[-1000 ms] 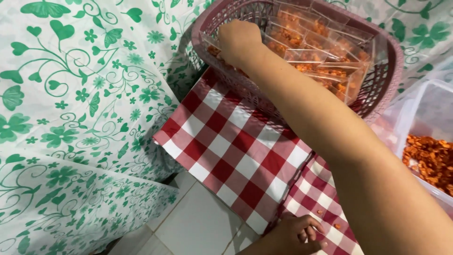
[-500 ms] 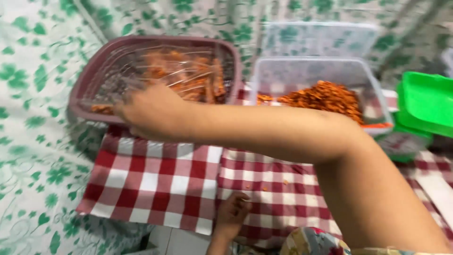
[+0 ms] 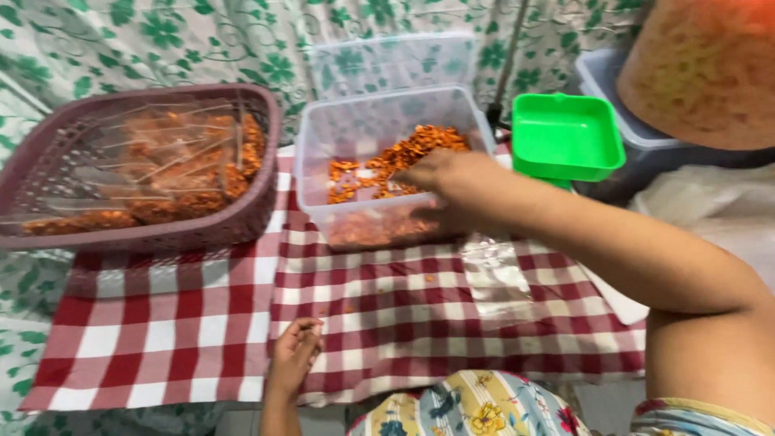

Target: Packing small snacks into individual plastic bags using a scoop and a scale for portioning.

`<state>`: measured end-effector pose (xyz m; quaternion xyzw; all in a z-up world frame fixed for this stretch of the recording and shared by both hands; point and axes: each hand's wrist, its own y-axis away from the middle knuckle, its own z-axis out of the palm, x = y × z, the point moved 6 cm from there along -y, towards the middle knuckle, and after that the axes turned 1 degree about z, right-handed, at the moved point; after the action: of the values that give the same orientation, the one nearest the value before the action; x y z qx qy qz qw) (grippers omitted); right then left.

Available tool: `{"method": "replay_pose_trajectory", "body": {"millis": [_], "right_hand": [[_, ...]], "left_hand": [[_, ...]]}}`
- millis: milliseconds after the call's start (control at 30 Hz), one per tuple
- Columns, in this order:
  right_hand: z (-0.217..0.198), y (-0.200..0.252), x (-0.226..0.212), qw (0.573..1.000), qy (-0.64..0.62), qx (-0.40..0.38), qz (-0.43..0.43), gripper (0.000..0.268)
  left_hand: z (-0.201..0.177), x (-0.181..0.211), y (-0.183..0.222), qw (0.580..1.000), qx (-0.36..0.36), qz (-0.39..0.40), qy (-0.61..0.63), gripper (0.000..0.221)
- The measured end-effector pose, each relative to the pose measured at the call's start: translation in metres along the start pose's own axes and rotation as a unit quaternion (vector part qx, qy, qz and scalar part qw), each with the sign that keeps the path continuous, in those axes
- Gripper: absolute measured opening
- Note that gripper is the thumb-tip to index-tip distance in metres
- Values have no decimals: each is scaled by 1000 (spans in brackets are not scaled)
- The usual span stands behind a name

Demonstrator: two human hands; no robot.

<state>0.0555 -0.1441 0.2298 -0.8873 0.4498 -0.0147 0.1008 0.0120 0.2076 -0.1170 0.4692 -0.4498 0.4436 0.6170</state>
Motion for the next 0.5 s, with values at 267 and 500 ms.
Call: {"method": "replay_pose_trajectory", "body": {"millis": [267,500], "right_hand": [[-66,88,153,976,-42,57,206,73],[-116,80,247,932,21,239,273,59]], "left_hand": [[123,104,-2,982,-56,17,-182,22],[241,91,-38,910,-252,-72,-321,33]]}}
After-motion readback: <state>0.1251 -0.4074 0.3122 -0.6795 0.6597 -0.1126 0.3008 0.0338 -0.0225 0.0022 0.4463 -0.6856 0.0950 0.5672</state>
